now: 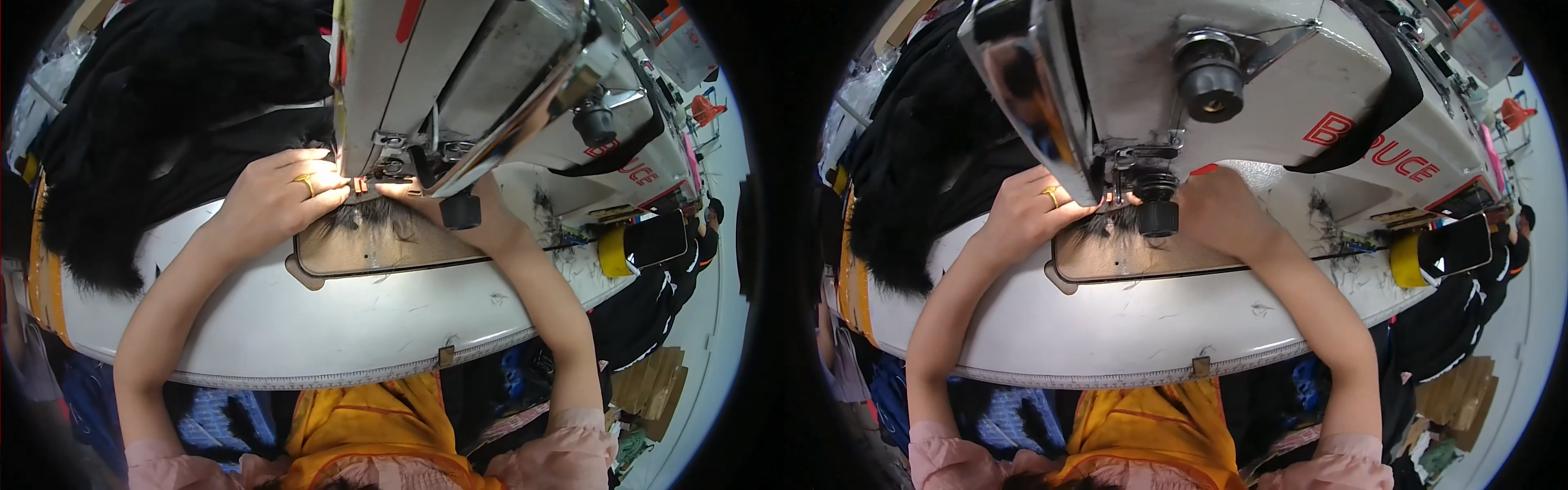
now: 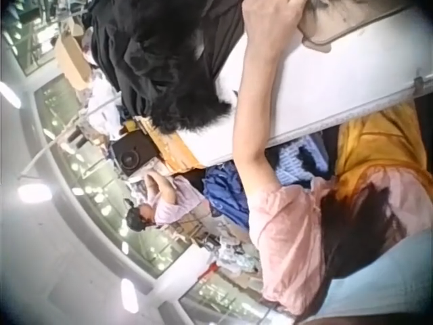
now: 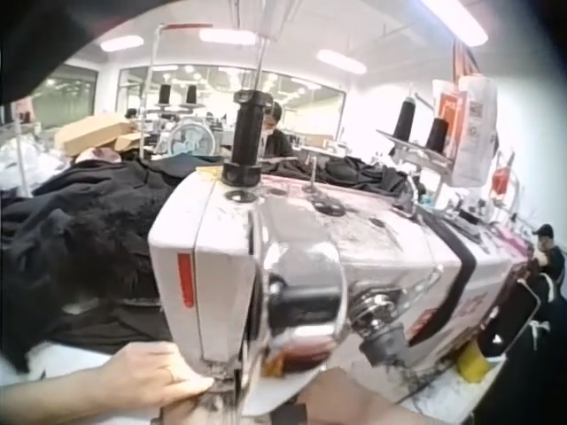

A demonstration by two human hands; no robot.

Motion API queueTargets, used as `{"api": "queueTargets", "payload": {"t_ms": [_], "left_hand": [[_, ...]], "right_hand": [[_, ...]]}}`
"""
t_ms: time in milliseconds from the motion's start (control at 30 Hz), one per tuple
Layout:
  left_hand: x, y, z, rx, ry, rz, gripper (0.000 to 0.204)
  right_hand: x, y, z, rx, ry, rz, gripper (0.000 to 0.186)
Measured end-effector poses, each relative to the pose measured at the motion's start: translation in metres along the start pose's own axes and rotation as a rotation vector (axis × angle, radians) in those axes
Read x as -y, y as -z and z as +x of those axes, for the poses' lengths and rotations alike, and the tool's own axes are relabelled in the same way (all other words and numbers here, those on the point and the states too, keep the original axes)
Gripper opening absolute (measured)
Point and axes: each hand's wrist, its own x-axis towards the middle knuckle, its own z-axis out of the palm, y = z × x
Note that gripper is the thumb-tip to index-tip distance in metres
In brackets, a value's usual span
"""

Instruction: Sew black fur trim onto dark fabric using an industrial sewing machine.

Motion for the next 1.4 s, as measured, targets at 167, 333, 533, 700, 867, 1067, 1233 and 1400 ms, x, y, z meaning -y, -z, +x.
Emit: {"api": "queueTargets", "payload": {"t_ms": [167, 333, 533, 700, 867, 1067, 1233, 1400], "left_hand": [[0.015, 0.012, -0.004, 0.037, -0.021, -0.031, 0.015], [-0.004, 0.034, -0.003, 0.229, 0.184, 0.040, 0.026], [-0.028, 0.012, 0.000, 0.136, 0.073, 0.104, 0.032], [-0.019, 0.007, -0.001, 0.125, 0.007, 0.144, 0.028], [-0.013, 0.009, 0.001, 0.087, 0.050, 0.077, 0.026], [-0.004, 0.018, -0.005, 0.178, 0.077, -0.128, 0.032], [-0.002, 0.018, -0.005, 0.160, 0.055, -0.175, 0.024], [-0.012, 0.017, 0.005, 0.163, 0.142, -0.158, 0.020]], "right_hand": [[0.011, 0.012, 0.014, -0.039, -0.044, 0.524, 0.021], [0.035, 0.016, 0.018, -0.186, 0.094, -0.160, 0.031], [0.027, 0.014, 0.015, -0.384, 0.146, -0.034, 0.024], [0.024, 0.027, 0.015, -0.220, -0.193, 0.526, 0.019], [0.023, 0.022, 0.015, -0.316, -0.040, 0.460, 0.022], [0.008, -0.001, 0.002, -0.070, 0.039, 0.255, 0.019], [0.015, 0.004, 0.004, -0.030, -0.103, 0.457, 0.022], [0.013, -0.001, 0.004, 0.166, -0.114, 0.408, 0.032]]}}
